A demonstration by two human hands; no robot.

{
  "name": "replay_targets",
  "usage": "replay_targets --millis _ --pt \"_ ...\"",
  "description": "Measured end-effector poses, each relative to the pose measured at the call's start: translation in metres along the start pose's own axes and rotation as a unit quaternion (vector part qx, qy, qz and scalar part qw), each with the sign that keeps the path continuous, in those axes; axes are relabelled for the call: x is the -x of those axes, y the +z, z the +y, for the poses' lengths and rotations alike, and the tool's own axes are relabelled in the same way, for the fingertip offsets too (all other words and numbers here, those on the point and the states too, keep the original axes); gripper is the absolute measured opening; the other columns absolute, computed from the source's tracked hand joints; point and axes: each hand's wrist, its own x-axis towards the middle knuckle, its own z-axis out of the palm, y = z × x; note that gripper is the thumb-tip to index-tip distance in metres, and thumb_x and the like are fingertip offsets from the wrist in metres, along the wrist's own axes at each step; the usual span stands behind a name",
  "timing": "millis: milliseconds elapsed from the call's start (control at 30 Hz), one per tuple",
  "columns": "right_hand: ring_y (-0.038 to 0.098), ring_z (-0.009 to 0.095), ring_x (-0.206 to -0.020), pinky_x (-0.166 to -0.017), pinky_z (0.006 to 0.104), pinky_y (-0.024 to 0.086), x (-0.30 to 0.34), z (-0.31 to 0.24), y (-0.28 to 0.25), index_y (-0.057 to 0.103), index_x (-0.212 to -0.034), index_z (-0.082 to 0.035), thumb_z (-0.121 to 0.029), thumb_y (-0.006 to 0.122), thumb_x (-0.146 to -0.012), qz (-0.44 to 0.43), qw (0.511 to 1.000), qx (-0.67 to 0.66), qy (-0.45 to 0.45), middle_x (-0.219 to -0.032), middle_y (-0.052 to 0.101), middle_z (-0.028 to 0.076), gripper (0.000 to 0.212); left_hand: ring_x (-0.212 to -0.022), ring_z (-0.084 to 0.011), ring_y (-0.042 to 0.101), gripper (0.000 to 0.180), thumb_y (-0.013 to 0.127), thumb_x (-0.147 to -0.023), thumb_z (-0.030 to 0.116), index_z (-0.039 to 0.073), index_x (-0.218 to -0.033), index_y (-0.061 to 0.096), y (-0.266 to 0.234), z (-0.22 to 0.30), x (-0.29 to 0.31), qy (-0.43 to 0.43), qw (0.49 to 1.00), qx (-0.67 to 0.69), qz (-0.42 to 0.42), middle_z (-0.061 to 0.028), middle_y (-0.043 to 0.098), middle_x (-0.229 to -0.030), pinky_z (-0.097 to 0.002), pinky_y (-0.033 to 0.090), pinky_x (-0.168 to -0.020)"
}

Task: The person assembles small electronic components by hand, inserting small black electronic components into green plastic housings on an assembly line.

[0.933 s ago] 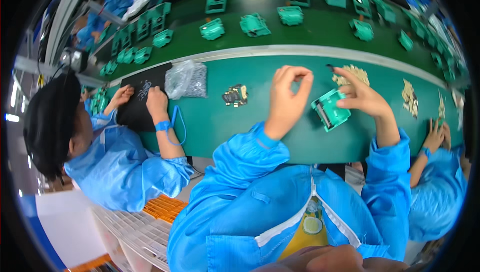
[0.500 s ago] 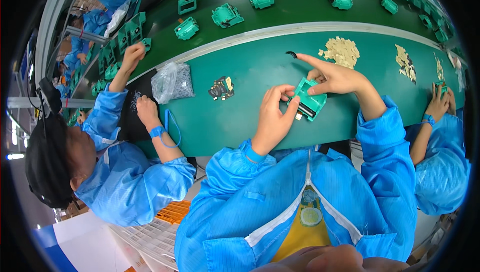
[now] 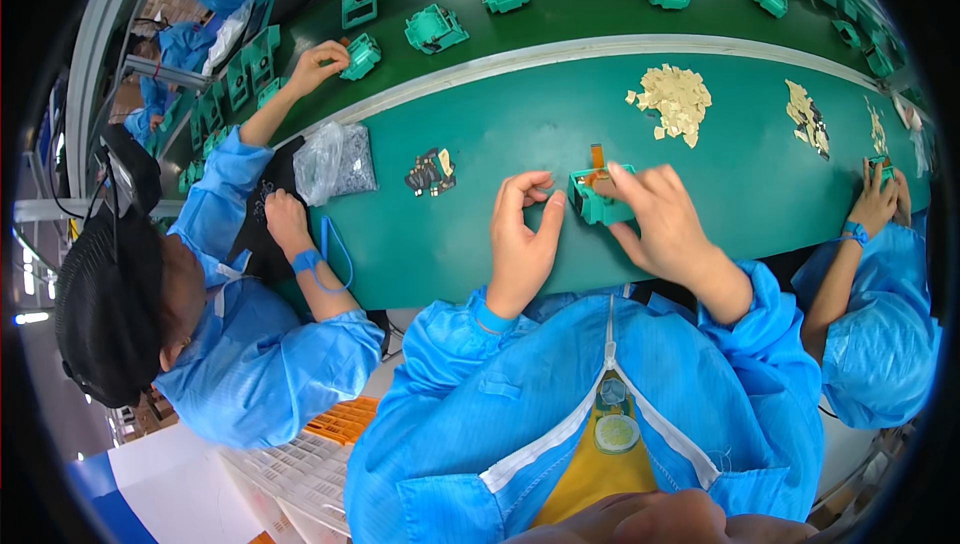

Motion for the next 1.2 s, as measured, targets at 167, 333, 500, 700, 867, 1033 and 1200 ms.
replay_targets --millis 167,333,500,700,867,1033,1200 --pt "0.061 0.026 -0.092 -0.081 0.0408 0.044 0.033 -0.017 0.017 0.044 -0.144 0.001 0.004 0.076 -0.069 0.065 0.998 0.022 -0.005 -0.109 0.067 0.010 0.082 -0.099 -0.0156 0.058 0.026 0.067 -0.092 0.002 0.000 -0.117 0.061 0.002 0.003 0.005 -0.002 1.000 -0.016 -0.022 -0.0076 0.063 -0.111 -0.0308 0.048 -0.090" --pt "0.060 0.039 -0.100 -0.093 0.0469 0.047 0.065 -0.017 0.015 0.036 -0.147 0.003 0.000 0.079 -0.077 0.120 0.988 -0.084 0.057 -0.116 0.066 0.020 0.082 -0.101 -0.0177 0.058 0.027 0.069 -0.090 0.001 0.001 -0.116 0.062 -0.002 0.006 0.012 0.003 0.998 -0.019 -0.058 -0.0083 0.062 -0.110 -0.0320 0.047 -0.091" --pt "0.061 0.025 -0.107 -0.095 0.0386 0.048 0.074 -0.005 0.011 0.025 -0.152 0.002 0.001 0.068 -0.088 0.195 0.945 -0.152 0.216 -0.120 0.063 0.022 0.078 -0.104 -0.0235 0.058 0.037 0.074 -0.086 0.005 0.001 -0.120 0.059 -0.001 0.013 0.032 0.018 0.994 -0.065 -0.089 -0.0134 0.059 -0.118 -0.0348 0.046 -0.095" --pt "0.063 0.022 -0.107 -0.093 0.0327 0.049 0.066 -0.012 0.024 0.022 -0.152 0.002 0.004 0.058 -0.096 0.195 0.839 -0.367 0.351 -0.121 0.063 0.020 0.067 -0.128 -0.0370 0.049 0.067 0.084 -0.077 0.015 0.003 -0.134 0.050 0.001 0.022 0.031 0.085 0.972 -0.160 -0.152 -0.0195 0.052 -0.136 -0.0467 0.041 -0.107" --pt "0.063 0.021 -0.109 -0.094 0.0323 0.049 0.062 -0.017 0.029 0.022 -0.152 0.003 0.002 0.057 -0.098 0.203 0.842 -0.358 0.350 -0.122 0.063 0.020 0.064 -0.128 -0.0368 0.053 0.062 0.081 -0.081 0.012 0.002 -0.133 0.051 0.002 0.014 0.029 0.093 0.972 -0.154 -0.152 -0.0192 0.053 -0.140 -0.0446 0.043 -0.107" --pt "0.062 0.021 -0.109 -0.093 0.0319 0.050 0.072 -0.020 0.021 0.026 -0.150 0.002 0.001 0.057 -0.099 0.166 0.812 -0.400 0.391 -0.122 0.063 0.020 0.060 -0.125 -0.0346 0.057 0.037 0.068 -0.089 0.001 0.000 -0.125 0.057 -0.011 0.008 0.019 0.086 0.981 -0.169 -0.039 -0.0199 0.057 -0.136 -0.0408 0.046 -0.104" --pt "0.060 0.022 -0.118 -0.097 0.0340 0.048 0.071 -0.009 0.027 0.027 -0.152 0.000 -0.004 0.055 -0.101 0.187 0.852 -0.346 0.345 -0.132 0.059 0.020 0.058 -0.106 -0.0272 0.059 0.035 0.069 -0.087 0.002 0.000 -0.120 0.058 -0.013 0.019 0.023 0.053 0.987 -0.154 0.004 -0.0172 0.058 -0.125 -0.0365 0.047 -0.091"
